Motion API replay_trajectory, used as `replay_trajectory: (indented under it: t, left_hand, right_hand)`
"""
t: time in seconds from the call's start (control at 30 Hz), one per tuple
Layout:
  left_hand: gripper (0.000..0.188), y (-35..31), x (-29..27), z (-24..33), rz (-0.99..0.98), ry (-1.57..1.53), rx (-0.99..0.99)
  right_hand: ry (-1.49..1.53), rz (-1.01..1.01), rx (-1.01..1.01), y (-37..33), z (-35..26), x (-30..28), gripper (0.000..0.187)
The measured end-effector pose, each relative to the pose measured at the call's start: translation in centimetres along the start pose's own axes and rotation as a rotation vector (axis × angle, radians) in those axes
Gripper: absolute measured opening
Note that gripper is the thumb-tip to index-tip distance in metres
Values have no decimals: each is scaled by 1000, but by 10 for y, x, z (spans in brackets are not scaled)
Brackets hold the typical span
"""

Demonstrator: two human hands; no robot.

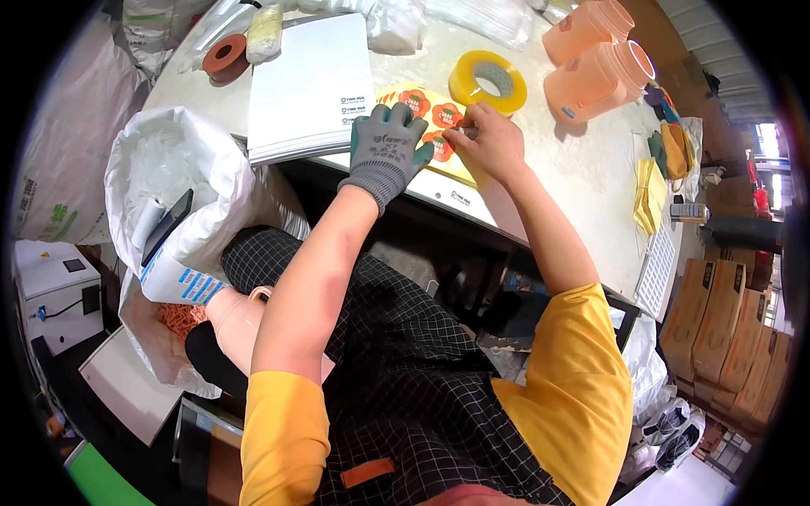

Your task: The person applies labels to orange plastic bottles, smoothing them down by hand and sorting labels from several sheets on a table.

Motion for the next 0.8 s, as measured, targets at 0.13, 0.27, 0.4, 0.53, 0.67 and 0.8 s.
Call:
replay_trajectory:
  t: [0.13,0.27,0.4,0.53,0.67,0.8]
  left_hand:
    - [66,6,-18,3,3,29,20]
    - [63,10,-9,-5,-24,53,66]
    - [70,-18,-15,-13,-14,14,154]
    - [72,-87,-17,19,159,-30,262]
    - [67,-222,-68,77,-185,7,213]
    - [69,-346,-61,90,352,-240,-108]
  right_hand:
    - [39,13,-37,0,-5,-16,44]
    - [487,-215,-95,-37,-32,-50,39]
    - [678,-381,-222,-68,-76,-61,38]
    - [839,-524,-354,-84,-109,-51,32]
    - [861,-741,-430,-105,-171,-17,28]
    - [645,-912,-556,-137,-253,26,34]
Point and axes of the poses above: each hand's wrist, its own y-axis towards the middle knuckle, its own x-axis out of the palm, z = x × y, the point moved 4 cm from there along y, towards the middle knuckle, and after that the axes turned 12 degrees about x, right-handed, at the moved point
